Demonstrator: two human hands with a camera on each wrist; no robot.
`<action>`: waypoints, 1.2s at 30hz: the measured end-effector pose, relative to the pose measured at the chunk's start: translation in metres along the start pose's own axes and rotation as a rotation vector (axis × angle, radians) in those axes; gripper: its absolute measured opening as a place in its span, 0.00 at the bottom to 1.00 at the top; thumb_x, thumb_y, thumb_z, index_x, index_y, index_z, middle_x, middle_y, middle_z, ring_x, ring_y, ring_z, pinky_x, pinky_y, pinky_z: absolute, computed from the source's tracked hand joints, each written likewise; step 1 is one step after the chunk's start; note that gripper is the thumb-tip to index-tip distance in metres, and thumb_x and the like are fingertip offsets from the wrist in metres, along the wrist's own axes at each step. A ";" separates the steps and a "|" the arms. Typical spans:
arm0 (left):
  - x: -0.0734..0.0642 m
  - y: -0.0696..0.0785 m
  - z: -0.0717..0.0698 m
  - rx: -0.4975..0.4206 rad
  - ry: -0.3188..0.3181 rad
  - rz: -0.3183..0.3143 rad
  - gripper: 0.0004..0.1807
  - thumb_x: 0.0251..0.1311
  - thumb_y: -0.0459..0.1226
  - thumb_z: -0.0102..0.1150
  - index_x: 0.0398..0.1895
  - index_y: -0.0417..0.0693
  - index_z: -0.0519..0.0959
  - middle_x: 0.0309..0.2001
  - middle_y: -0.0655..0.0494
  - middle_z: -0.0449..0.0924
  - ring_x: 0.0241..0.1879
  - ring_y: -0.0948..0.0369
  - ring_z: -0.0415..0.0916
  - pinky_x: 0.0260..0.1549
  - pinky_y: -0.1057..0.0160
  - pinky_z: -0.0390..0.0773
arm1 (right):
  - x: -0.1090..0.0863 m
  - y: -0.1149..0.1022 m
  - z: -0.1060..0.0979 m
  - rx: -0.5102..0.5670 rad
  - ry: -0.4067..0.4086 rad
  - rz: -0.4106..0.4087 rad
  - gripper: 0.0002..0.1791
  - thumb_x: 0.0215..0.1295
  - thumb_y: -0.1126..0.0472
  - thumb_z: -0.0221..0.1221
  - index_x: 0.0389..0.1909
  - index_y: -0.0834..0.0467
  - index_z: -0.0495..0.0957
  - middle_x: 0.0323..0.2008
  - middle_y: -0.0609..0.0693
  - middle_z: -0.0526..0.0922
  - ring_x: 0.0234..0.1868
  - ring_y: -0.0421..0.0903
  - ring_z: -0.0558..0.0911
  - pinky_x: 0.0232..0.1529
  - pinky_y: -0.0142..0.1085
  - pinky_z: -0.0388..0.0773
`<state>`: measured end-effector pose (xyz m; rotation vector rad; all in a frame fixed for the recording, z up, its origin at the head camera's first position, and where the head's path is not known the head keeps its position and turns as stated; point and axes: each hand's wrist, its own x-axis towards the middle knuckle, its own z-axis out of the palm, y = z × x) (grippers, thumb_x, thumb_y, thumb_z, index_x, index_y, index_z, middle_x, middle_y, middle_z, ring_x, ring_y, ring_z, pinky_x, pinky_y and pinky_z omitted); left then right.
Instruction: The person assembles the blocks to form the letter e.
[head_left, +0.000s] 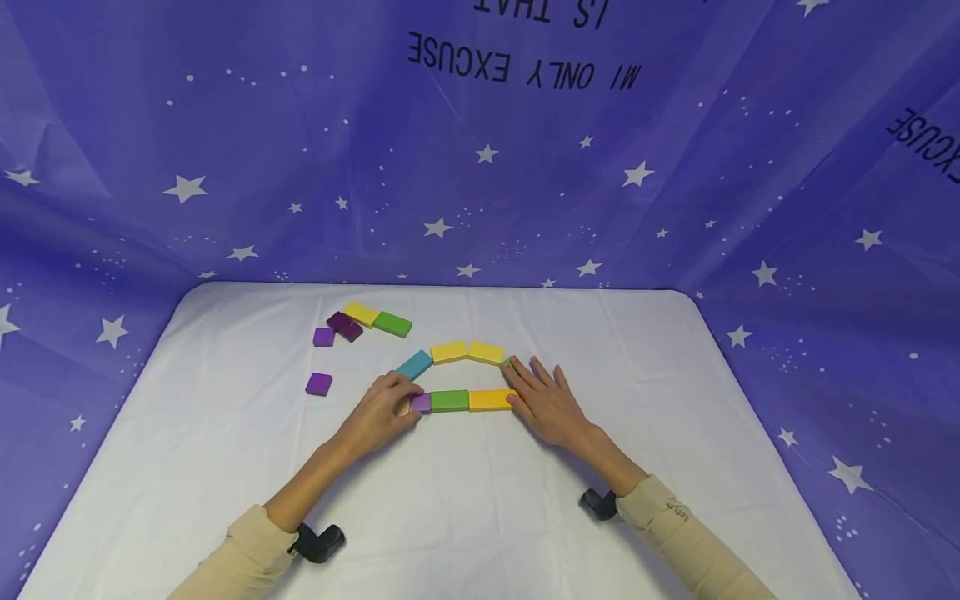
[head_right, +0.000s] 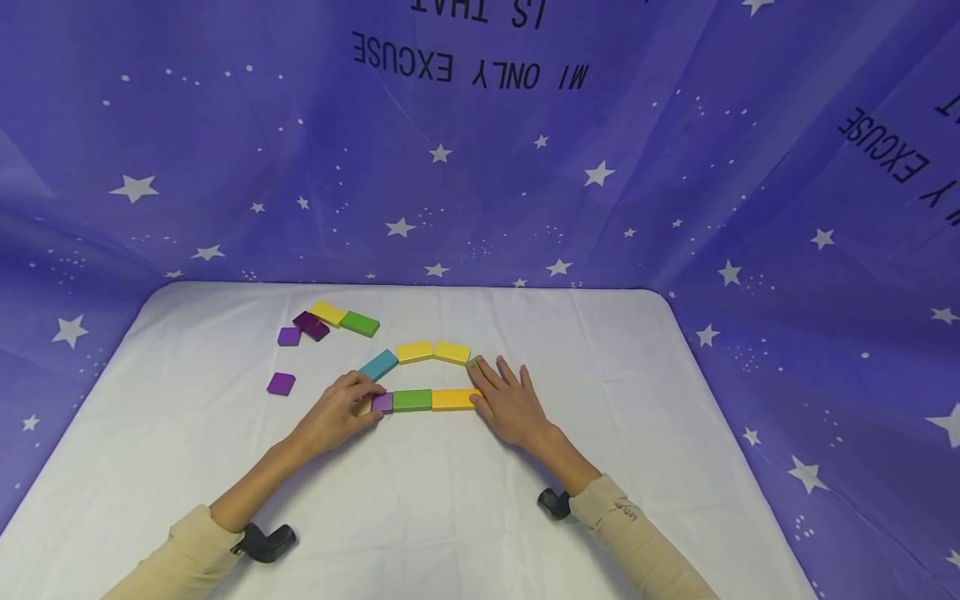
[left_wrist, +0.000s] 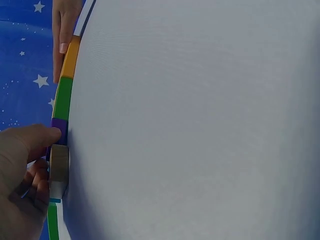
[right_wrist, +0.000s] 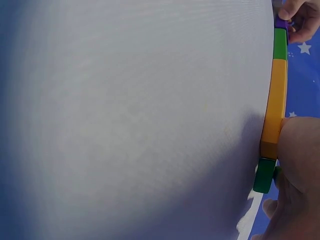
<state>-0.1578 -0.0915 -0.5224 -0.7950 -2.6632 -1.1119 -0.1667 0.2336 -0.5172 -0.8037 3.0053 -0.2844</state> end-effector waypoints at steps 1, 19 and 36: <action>0.000 0.000 0.000 0.006 0.005 0.008 0.18 0.47 0.28 0.73 0.44 0.37 0.84 0.42 0.51 0.76 0.44 0.52 0.72 0.44 0.54 0.75 | 0.000 0.000 0.000 0.000 0.001 0.001 0.31 0.80 0.46 0.43 0.78 0.53 0.56 0.77 0.51 0.55 0.75 0.61 0.53 0.67 0.69 0.47; 0.002 0.003 -0.008 0.025 -0.147 -0.059 0.22 0.51 0.30 0.73 0.51 0.35 0.83 0.47 0.49 0.72 0.50 0.51 0.69 0.52 0.52 0.74 | 0.001 -0.001 0.002 -0.010 -0.027 0.029 0.32 0.80 0.45 0.42 0.79 0.51 0.54 0.77 0.50 0.53 0.76 0.60 0.50 0.69 0.67 0.45; 0.006 -0.009 -0.023 -0.038 -0.017 -0.111 0.22 0.57 0.35 0.72 0.54 0.38 0.80 0.48 0.48 0.77 0.48 0.52 0.73 0.51 0.50 0.75 | 0.001 -0.001 0.001 0.004 -0.037 0.030 0.32 0.80 0.45 0.41 0.79 0.50 0.52 0.77 0.48 0.51 0.77 0.58 0.49 0.69 0.67 0.44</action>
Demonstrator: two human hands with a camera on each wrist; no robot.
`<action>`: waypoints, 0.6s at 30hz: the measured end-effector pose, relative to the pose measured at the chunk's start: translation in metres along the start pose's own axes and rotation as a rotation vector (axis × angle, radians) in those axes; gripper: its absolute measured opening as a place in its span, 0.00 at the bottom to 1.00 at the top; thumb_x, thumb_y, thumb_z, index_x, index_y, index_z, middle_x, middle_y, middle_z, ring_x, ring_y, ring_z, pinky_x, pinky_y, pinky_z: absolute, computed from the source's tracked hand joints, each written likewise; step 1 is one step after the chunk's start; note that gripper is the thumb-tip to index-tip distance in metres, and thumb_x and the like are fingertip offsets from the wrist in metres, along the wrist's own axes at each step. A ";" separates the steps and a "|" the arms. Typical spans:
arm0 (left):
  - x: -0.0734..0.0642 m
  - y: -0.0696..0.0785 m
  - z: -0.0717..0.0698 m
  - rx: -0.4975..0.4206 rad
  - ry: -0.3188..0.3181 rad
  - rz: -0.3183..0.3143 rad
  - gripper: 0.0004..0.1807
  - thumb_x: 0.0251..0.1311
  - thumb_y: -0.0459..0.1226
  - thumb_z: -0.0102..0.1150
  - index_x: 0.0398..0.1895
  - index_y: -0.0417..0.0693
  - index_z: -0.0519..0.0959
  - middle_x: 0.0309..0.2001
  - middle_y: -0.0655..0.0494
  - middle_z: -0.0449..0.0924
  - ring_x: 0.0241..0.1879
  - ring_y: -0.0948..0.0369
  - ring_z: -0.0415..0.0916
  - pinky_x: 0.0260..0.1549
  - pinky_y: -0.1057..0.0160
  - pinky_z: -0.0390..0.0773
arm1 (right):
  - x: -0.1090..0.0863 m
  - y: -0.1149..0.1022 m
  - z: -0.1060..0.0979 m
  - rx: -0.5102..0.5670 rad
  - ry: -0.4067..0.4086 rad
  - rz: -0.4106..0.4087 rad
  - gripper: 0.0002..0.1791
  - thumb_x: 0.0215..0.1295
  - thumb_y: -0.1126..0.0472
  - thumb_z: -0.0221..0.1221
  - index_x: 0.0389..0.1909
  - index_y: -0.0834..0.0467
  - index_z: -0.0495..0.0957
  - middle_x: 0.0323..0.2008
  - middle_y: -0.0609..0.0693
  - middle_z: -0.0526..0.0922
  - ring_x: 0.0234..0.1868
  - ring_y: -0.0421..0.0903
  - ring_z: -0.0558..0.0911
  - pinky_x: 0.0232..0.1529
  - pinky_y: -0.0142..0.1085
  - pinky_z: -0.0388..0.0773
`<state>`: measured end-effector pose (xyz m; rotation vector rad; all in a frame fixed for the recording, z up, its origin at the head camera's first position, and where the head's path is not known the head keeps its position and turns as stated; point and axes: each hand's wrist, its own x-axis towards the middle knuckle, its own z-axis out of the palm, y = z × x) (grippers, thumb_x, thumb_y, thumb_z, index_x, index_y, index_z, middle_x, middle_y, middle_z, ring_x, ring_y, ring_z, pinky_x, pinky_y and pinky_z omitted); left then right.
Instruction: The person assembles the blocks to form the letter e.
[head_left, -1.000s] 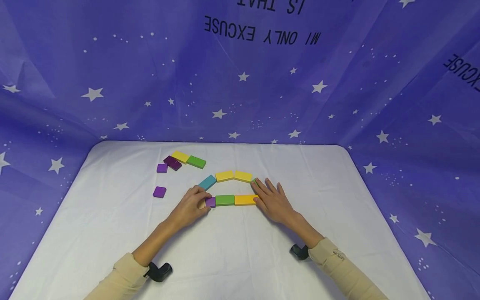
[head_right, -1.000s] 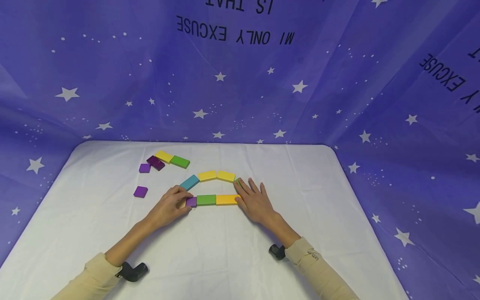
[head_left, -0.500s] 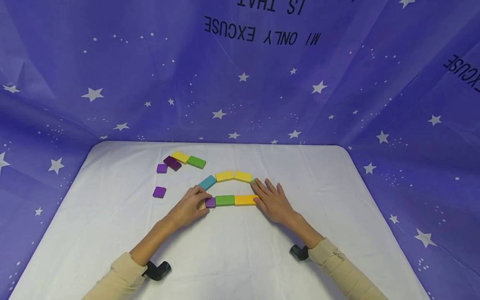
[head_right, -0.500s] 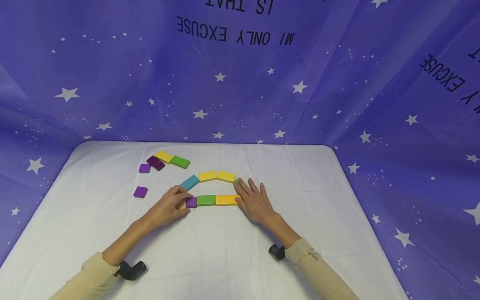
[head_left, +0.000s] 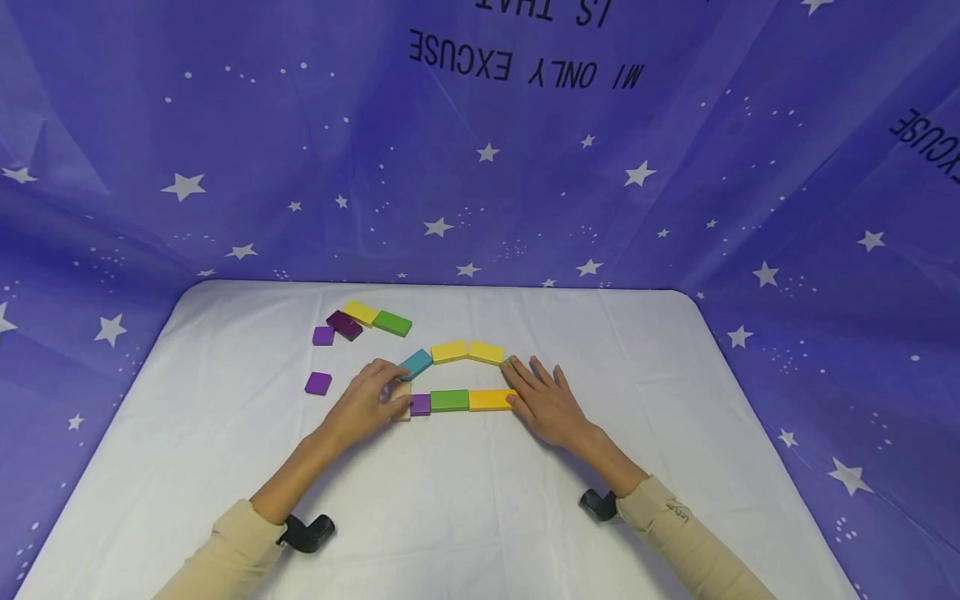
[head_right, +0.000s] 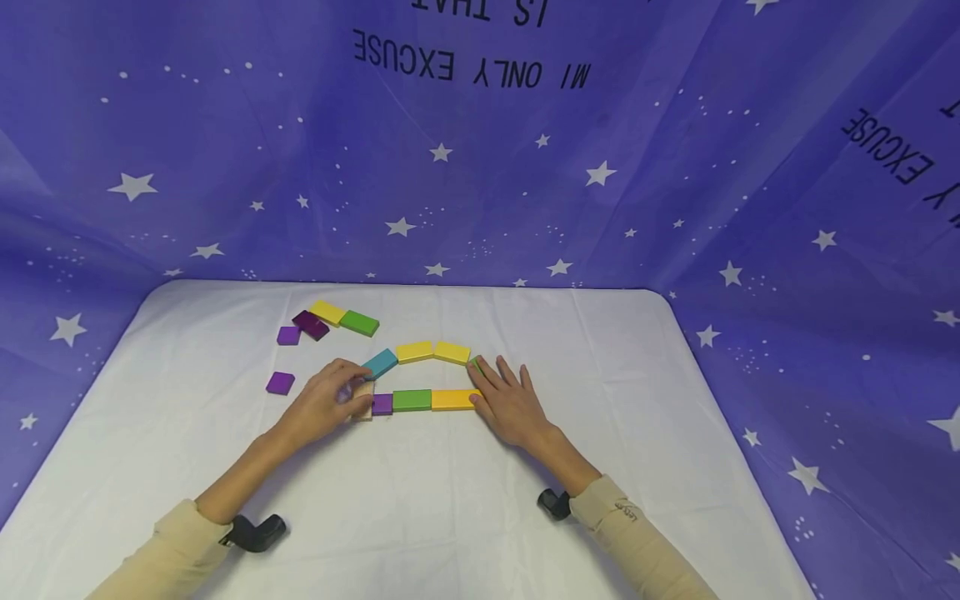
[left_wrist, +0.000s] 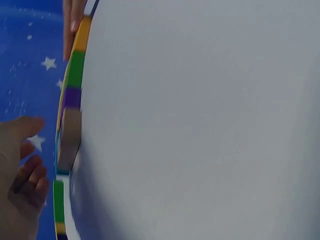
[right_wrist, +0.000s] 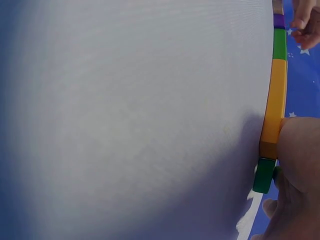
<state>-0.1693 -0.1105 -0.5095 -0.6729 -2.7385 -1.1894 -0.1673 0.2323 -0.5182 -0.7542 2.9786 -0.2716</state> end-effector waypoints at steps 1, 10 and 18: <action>0.002 -0.003 -0.004 -0.001 0.023 -0.021 0.23 0.58 0.35 0.71 0.56 0.37 0.79 0.49 0.46 0.78 0.49 0.51 0.74 0.52 0.48 0.74 | 0.000 0.000 0.000 0.001 0.000 0.001 0.32 0.80 0.44 0.41 0.79 0.50 0.52 0.77 0.48 0.51 0.77 0.58 0.48 0.69 0.67 0.44; 0.018 -0.039 -0.041 0.060 0.252 -0.143 0.29 0.58 0.34 0.70 0.60 0.32 0.72 0.53 0.35 0.74 0.55 0.40 0.69 0.56 0.41 0.68 | -0.001 0.001 0.002 0.011 0.013 0.001 0.32 0.80 0.45 0.41 0.79 0.50 0.52 0.77 0.49 0.51 0.77 0.59 0.49 0.69 0.67 0.44; 0.029 -0.068 -0.055 0.111 0.233 -0.267 0.39 0.57 0.41 0.71 0.66 0.30 0.65 0.60 0.30 0.66 0.60 0.35 0.61 0.58 0.38 0.62 | -0.001 0.002 0.002 0.007 0.010 -0.004 0.32 0.80 0.45 0.42 0.79 0.50 0.52 0.77 0.48 0.51 0.77 0.58 0.49 0.69 0.67 0.44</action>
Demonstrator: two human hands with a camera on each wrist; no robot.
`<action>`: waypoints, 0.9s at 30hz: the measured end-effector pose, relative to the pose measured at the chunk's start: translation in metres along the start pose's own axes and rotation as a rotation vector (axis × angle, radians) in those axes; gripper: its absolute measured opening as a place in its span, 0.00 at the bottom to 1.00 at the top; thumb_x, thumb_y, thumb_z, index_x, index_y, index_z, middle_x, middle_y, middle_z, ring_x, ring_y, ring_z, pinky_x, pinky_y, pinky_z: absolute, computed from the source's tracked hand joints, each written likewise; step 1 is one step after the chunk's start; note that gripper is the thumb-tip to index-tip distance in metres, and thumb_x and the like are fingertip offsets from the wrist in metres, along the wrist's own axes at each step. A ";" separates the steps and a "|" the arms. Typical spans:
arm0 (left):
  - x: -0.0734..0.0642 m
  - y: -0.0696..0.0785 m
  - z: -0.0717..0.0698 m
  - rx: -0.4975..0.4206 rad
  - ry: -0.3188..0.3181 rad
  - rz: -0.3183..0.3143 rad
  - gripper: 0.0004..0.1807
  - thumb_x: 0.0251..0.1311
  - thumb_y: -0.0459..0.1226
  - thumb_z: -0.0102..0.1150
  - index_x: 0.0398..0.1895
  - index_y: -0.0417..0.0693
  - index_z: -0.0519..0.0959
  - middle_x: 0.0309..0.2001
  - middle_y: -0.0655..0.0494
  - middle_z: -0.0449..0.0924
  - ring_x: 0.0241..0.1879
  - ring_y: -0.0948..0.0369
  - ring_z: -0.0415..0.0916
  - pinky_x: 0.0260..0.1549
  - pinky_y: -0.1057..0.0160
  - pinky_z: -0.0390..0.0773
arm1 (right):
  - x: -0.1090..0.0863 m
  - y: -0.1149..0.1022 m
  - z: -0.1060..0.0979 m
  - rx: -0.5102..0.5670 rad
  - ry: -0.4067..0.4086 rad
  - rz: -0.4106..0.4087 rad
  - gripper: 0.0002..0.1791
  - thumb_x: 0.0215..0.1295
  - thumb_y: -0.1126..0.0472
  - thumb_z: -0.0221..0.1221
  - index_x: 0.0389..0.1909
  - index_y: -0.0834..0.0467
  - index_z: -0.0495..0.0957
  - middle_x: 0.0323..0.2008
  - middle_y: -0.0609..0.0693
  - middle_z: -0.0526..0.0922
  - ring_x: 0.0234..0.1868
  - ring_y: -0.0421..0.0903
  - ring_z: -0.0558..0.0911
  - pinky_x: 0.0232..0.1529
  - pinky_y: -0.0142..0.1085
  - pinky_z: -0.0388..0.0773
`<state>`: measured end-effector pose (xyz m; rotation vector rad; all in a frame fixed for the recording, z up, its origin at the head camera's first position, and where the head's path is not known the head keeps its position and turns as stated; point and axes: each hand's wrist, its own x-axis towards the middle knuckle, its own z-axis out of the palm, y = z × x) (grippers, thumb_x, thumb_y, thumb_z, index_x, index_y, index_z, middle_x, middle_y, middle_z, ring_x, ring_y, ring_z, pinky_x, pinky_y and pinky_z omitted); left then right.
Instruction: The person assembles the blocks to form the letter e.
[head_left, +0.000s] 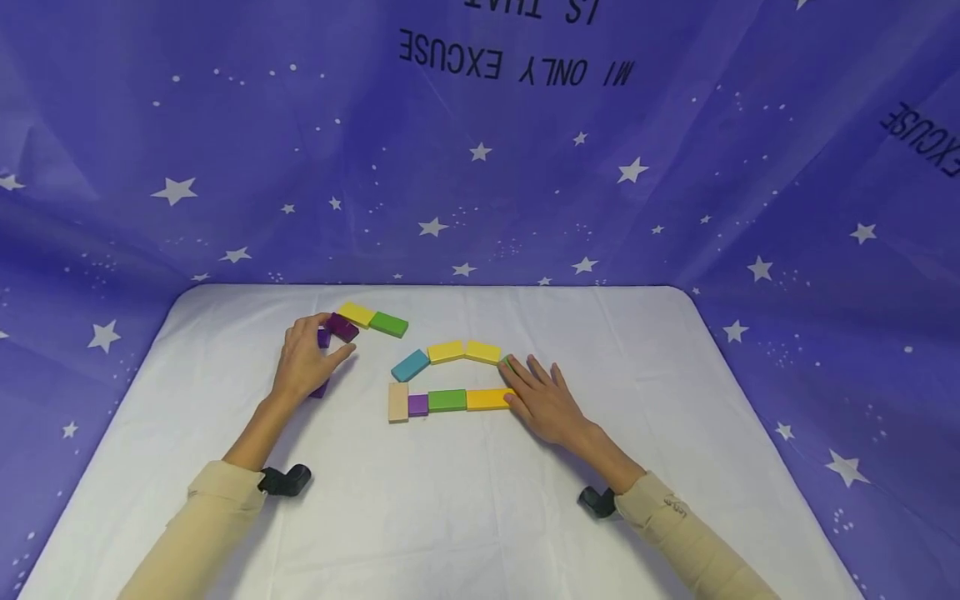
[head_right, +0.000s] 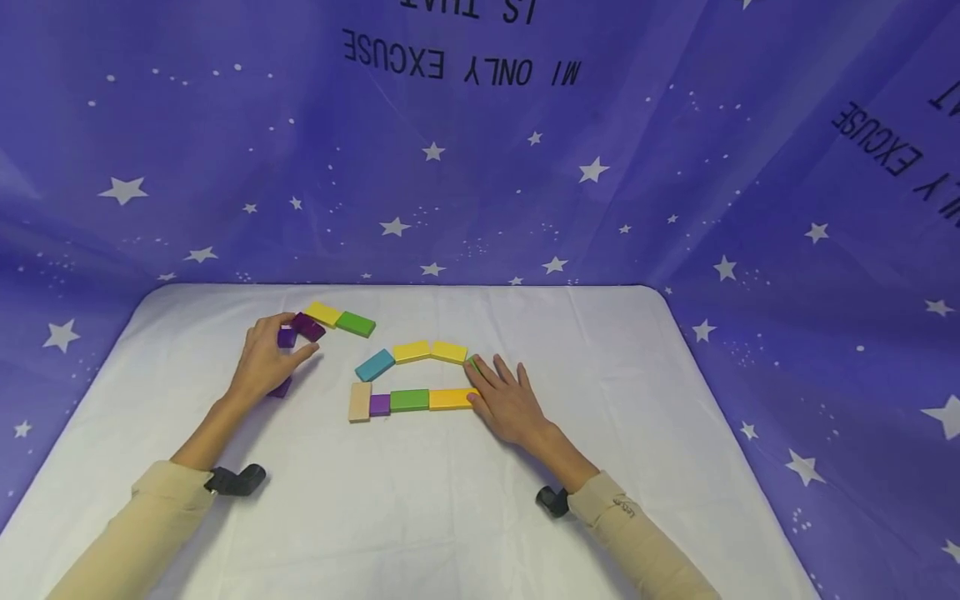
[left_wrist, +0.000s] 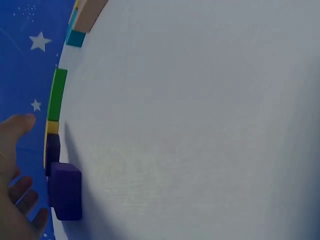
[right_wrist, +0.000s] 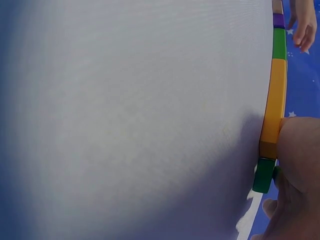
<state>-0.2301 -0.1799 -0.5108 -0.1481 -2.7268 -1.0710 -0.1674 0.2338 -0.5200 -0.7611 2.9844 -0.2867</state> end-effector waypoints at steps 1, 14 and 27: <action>0.002 -0.003 0.000 0.009 -0.008 -0.012 0.40 0.57 0.42 0.71 0.67 0.30 0.64 0.61 0.29 0.66 0.60 0.35 0.60 0.57 0.37 0.62 | 0.000 0.000 0.000 0.001 0.000 -0.001 0.32 0.80 0.45 0.42 0.79 0.50 0.52 0.77 0.49 0.52 0.77 0.59 0.49 0.69 0.67 0.44; 0.013 -0.018 0.000 0.087 -0.053 -0.096 0.39 0.58 0.42 0.66 0.64 0.23 0.64 0.59 0.24 0.64 0.55 0.34 0.59 0.49 0.39 0.64 | 0.001 -0.002 -0.002 0.000 -0.012 0.008 0.32 0.80 0.44 0.41 0.79 0.49 0.52 0.77 0.49 0.52 0.76 0.59 0.49 0.69 0.67 0.44; 0.018 -0.015 0.004 0.122 -0.077 -0.107 0.40 0.60 0.47 0.66 0.64 0.25 0.65 0.60 0.26 0.66 0.59 0.34 0.61 0.54 0.37 0.62 | 0.001 0.001 0.000 -0.012 -0.017 0.003 0.32 0.80 0.44 0.40 0.79 0.49 0.50 0.77 0.48 0.50 0.77 0.59 0.48 0.69 0.67 0.44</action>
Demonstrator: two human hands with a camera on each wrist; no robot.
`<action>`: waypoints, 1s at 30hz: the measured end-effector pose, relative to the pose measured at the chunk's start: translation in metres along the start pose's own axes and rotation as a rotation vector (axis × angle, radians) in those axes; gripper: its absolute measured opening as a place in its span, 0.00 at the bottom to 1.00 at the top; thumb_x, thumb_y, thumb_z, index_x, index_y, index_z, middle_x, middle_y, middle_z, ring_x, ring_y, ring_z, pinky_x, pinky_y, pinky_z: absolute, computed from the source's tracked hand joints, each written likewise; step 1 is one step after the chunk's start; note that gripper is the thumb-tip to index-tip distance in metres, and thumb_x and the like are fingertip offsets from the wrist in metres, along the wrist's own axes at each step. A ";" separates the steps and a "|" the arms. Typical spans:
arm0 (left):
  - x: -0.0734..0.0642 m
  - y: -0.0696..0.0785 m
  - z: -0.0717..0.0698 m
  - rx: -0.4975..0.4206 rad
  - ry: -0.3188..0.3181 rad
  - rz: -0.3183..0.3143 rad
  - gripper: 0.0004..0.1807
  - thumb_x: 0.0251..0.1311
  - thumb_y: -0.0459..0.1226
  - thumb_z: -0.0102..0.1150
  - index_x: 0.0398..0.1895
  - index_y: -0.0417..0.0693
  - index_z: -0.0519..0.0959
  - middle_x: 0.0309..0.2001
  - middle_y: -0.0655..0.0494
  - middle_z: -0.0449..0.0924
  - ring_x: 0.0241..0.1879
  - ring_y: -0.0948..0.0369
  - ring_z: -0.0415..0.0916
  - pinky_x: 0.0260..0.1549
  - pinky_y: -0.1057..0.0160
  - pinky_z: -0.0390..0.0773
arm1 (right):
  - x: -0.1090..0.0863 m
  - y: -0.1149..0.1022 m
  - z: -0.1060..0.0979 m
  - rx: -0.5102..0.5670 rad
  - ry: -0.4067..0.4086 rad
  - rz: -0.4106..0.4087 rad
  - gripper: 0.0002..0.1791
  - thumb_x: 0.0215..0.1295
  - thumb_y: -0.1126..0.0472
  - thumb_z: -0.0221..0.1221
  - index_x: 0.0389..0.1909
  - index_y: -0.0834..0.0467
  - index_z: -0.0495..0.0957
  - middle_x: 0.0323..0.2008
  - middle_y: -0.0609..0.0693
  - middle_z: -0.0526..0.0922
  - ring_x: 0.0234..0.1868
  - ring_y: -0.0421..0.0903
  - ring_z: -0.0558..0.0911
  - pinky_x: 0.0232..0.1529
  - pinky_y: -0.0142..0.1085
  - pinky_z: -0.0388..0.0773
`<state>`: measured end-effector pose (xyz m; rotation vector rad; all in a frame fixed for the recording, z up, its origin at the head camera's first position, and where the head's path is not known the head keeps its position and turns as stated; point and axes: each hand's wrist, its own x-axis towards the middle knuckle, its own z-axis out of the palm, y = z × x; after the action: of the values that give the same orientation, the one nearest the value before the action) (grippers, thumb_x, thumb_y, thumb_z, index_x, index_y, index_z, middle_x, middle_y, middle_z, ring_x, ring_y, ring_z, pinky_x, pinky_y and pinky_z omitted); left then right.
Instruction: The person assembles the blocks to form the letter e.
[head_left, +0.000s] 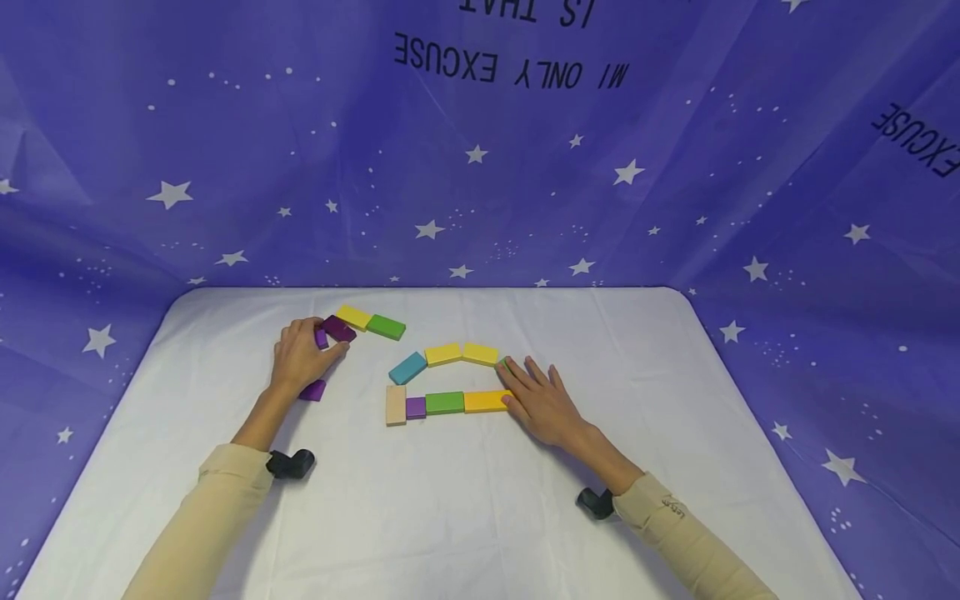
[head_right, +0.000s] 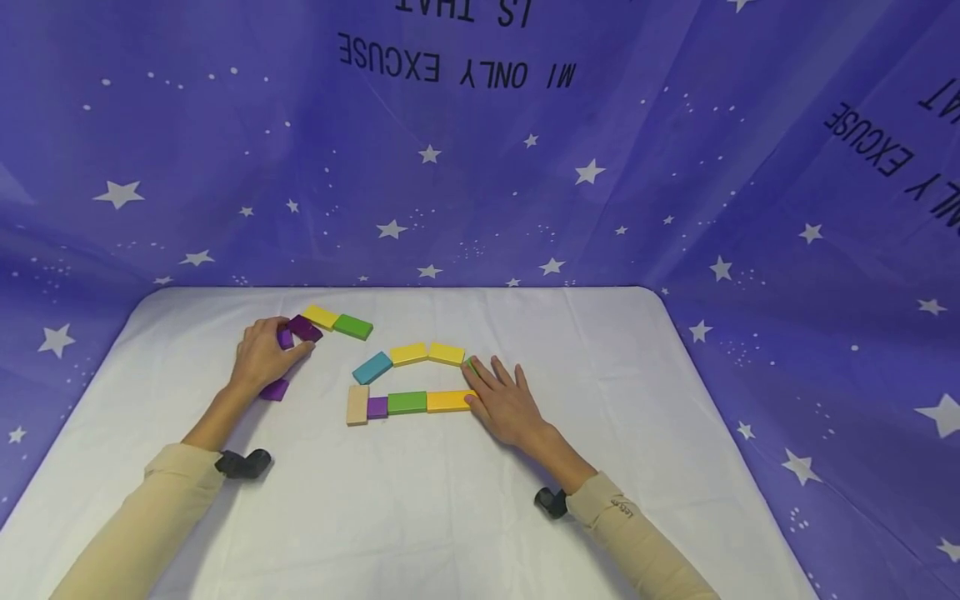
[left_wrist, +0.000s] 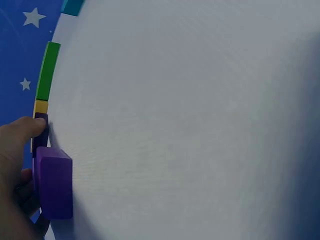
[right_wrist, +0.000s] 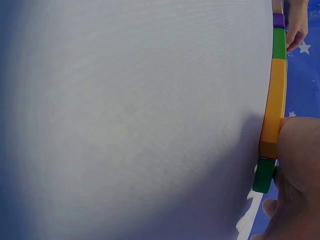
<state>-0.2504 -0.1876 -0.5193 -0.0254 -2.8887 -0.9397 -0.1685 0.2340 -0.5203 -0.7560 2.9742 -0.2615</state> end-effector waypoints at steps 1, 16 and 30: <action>0.000 0.000 0.000 -0.002 -0.004 0.005 0.39 0.60 0.47 0.66 0.64 0.25 0.66 0.60 0.27 0.66 0.59 0.34 0.61 0.54 0.36 0.62 | 0.000 0.000 0.000 0.000 0.001 0.000 0.32 0.80 0.44 0.40 0.79 0.49 0.50 0.77 0.48 0.51 0.77 0.59 0.48 0.69 0.67 0.44; -0.025 0.015 -0.013 -0.094 0.013 0.101 0.36 0.56 0.42 0.71 0.61 0.28 0.68 0.58 0.29 0.70 0.58 0.36 0.62 0.57 0.37 0.61 | -0.001 -0.003 -0.003 0.009 0.009 -0.001 0.32 0.80 0.45 0.41 0.79 0.50 0.52 0.77 0.50 0.52 0.76 0.60 0.49 0.68 0.68 0.45; -0.072 0.050 -0.003 -0.211 -0.101 0.159 0.36 0.52 0.38 0.75 0.60 0.30 0.70 0.56 0.33 0.74 0.57 0.39 0.67 0.57 0.41 0.67 | 0.000 -0.002 -0.002 0.009 0.018 -0.005 0.32 0.80 0.46 0.43 0.79 0.51 0.54 0.77 0.50 0.54 0.76 0.60 0.51 0.68 0.68 0.45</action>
<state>-0.1756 -0.1476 -0.4947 -0.3233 -2.8093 -1.2389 -0.1676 0.2329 -0.5184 -0.7638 2.9864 -0.2836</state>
